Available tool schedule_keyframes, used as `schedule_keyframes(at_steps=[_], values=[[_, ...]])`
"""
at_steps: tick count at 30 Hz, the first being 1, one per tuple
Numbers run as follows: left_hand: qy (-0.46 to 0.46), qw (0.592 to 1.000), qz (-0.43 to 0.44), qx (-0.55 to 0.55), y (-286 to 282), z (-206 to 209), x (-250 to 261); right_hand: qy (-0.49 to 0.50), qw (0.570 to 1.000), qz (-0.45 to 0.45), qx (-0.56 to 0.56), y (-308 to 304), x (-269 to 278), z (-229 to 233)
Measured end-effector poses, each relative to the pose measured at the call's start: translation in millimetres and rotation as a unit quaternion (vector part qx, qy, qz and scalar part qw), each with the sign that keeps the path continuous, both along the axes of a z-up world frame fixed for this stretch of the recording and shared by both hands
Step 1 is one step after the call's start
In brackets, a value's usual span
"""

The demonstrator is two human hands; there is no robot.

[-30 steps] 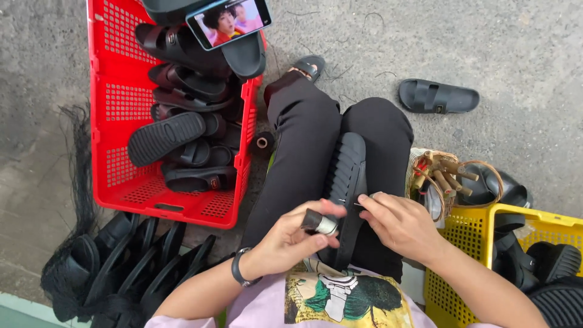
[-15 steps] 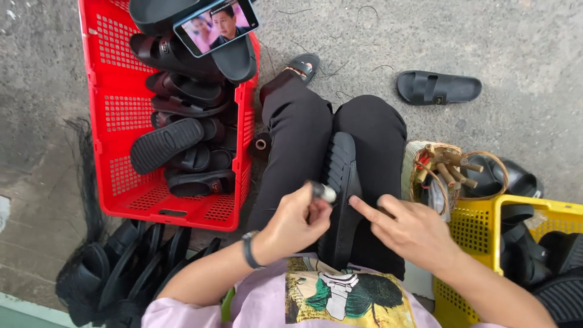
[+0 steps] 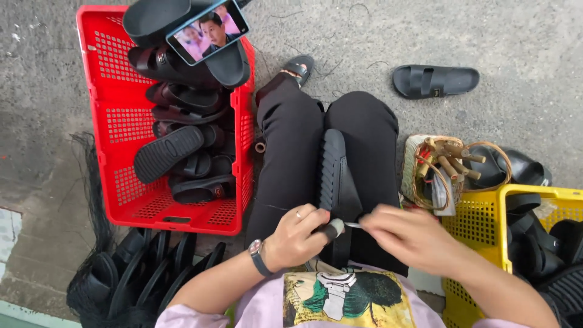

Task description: Hand-sewing the sole of a black sandal with a needle and thread.

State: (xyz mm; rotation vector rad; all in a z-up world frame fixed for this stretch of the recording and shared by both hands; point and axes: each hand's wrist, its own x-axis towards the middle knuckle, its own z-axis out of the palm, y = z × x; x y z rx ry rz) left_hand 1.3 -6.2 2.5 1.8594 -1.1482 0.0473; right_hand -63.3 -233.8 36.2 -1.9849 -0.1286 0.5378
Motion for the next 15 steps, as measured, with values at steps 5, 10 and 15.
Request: schedule_keyframes(at_steps=[5, 10, 15], values=[[0.039, 0.999, 0.024, 0.004, -2.1, -4.4, -3.2, -0.032, 0.895, -0.287, 0.339, -25.9, -43.0, -14.5], [0.018, 0.999, 0.028, 0.033, -6.9, -1.9, -3.4, -0.281, 0.911, 0.037, -0.3, 6.4, -9.4, -9.3], [0.029, 0.999, 0.017, 0.022, -3.2, -2.6, -6.0, 0.132, 0.913, -0.233, 0.306, -14.9, -54.4, -40.5]])
